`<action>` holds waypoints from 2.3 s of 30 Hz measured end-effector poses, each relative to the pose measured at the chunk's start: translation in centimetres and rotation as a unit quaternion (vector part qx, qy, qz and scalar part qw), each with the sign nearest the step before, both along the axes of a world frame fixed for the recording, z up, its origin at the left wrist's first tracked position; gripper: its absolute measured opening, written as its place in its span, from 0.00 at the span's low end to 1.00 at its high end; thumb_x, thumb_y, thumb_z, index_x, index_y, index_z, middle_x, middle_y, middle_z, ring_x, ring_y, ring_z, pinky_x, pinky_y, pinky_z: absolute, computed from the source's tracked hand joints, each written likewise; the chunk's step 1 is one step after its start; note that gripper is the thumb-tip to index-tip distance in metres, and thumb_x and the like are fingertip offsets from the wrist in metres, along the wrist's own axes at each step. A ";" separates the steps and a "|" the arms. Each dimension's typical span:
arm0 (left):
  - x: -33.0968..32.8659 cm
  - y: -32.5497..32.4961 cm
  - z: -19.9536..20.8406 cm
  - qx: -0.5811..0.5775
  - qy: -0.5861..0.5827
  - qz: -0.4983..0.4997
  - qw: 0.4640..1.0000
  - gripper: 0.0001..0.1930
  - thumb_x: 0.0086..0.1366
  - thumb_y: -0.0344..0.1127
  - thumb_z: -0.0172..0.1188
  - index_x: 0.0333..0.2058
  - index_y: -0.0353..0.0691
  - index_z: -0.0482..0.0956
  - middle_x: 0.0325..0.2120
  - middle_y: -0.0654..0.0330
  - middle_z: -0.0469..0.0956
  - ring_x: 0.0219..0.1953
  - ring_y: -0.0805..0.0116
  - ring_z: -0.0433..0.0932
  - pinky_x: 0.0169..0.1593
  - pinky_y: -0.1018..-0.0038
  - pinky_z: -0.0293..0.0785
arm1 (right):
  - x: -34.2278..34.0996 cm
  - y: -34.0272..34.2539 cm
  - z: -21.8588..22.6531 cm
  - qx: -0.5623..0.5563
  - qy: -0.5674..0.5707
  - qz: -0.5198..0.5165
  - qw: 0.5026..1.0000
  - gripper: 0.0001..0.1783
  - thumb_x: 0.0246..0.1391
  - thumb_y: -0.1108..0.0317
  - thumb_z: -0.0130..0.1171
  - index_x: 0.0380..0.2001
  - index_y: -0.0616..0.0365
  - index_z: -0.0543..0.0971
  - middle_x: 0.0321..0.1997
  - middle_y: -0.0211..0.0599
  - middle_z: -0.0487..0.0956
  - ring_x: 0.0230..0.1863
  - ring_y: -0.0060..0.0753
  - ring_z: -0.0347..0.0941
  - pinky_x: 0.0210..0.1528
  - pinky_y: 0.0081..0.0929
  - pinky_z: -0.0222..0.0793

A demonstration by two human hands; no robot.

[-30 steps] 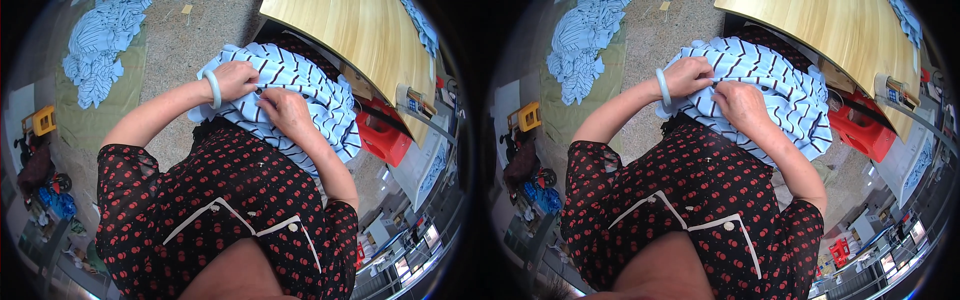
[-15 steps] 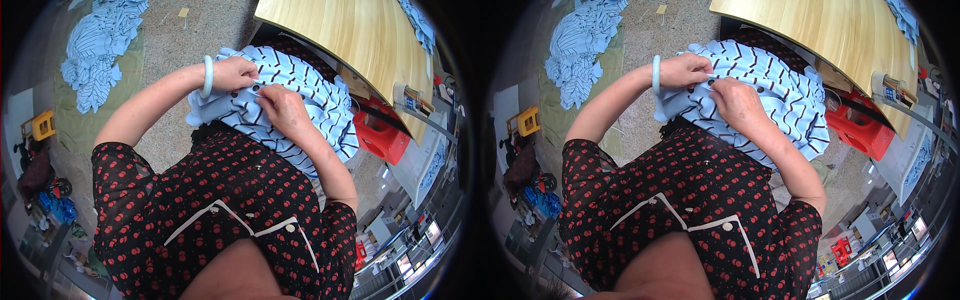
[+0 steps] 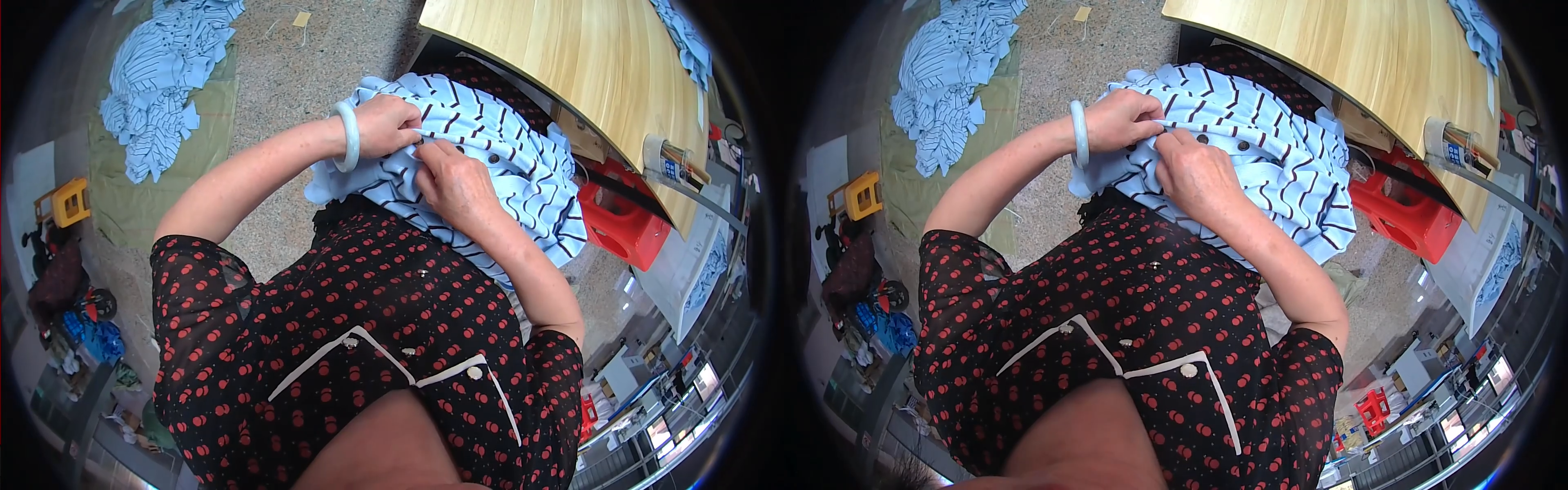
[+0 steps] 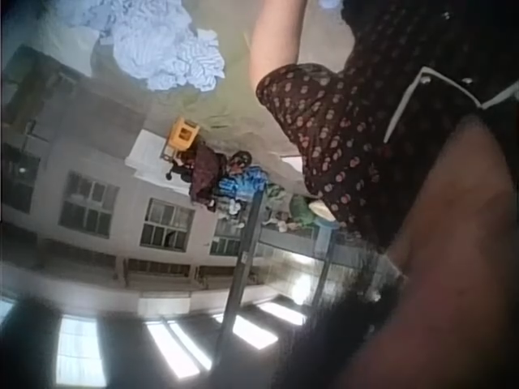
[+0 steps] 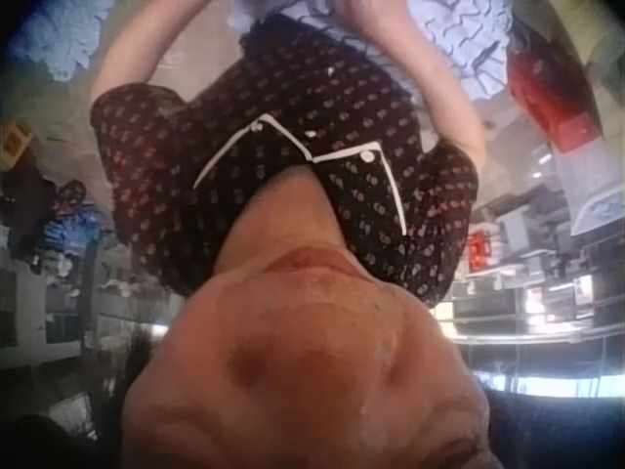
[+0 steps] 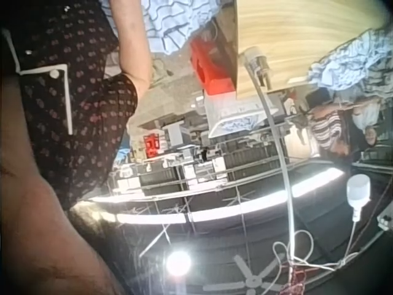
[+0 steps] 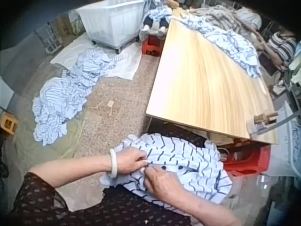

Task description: Inspect a striped blue and white shirt for loose threads or defects.

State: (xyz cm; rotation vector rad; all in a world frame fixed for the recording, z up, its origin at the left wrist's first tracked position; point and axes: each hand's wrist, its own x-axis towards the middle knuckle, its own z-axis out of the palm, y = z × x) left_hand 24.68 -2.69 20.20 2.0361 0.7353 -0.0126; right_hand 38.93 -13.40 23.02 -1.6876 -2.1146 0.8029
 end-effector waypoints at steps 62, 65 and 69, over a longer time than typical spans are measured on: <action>-1.6 -3.9 -0.1 0.069 -0.156 0.097 0.981 0.06 0.52 0.30 0.50 0.28 0.33 0.72 0.21 0.52 0.70 0.24 0.58 0.71 0.28 0.70 0.65 | 0.5 0.2 -1.4 0.038 0.109 -0.121 0.986 0.07 0.44 0.72 0.55 0.30 0.60 0.74 0.24 0.42 0.75 0.24 0.42 0.72 0.26 0.27 0.67; -2.2 -2.5 0.2 -0.013 -0.139 0.034 0.990 0.07 0.51 0.33 0.54 0.27 0.36 0.73 0.23 0.54 0.73 0.26 0.56 0.73 0.29 0.67 0.68 | 0.8 0.6 -0.6 -0.035 0.136 -0.115 0.983 0.08 0.45 0.69 0.57 0.29 0.61 0.74 0.21 0.43 0.74 0.23 0.42 0.72 0.26 0.27 0.67; -2.2 -1.3 1.0 -0.086 -0.060 0.013 0.994 0.09 0.50 0.35 0.56 0.28 0.36 0.74 0.23 0.54 0.73 0.26 0.58 0.73 0.30 0.69 0.68 | 1.7 0.4 0.8 -0.054 0.062 -0.046 0.996 0.10 0.45 0.66 0.57 0.29 0.61 0.75 0.23 0.44 0.74 0.24 0.43 0.71 0.27 0.29 0.66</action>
